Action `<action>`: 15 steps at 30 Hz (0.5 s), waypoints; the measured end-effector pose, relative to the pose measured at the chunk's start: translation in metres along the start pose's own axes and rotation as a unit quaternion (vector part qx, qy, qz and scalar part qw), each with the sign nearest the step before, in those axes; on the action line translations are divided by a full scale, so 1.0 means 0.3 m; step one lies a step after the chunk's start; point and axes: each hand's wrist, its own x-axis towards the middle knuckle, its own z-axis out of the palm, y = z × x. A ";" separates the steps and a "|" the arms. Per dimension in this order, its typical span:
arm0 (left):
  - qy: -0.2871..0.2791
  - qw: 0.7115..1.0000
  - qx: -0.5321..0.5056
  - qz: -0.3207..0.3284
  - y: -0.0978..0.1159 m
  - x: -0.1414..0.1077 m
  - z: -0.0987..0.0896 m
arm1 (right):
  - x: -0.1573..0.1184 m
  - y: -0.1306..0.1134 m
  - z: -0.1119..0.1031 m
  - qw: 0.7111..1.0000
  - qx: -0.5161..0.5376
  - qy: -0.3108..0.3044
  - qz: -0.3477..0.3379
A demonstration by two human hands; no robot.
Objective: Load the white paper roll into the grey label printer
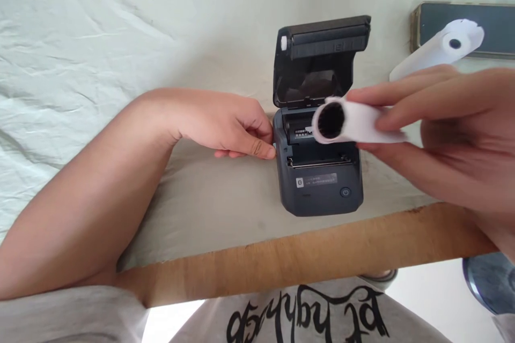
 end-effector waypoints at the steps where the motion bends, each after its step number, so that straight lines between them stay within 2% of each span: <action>1: 0.001 1.000 -0.001 0.000 0.001 0.001 0.000 | 0.016 0.000 0.012 0.998 -0.032 -0.015 -0.055; 2: 0.002 1.000 -0.001 -0.002 0.002 0.002 0.000 | 0.033 0.006 0.026 0.991 -0.058 -0.011 -0.117; 4: 0.002 1.000 0.000 -0.004 0.006 0.003 0.002 | 0.058 0.029 0.048 0.981 -0.085 -0.013 -0.173; 10: 0.007 1.000 0.016 -0.017 0.033 -0.003 0.006 | 0.058 0.065 0.047 0.982 -0.059 -0.022 -0.176; 15: 0.014 0.997 0.033 -0.067 0.054 -0.005 0.020 | 0.049 0.065 0.053 0.967 0.016 -0.093 -0.237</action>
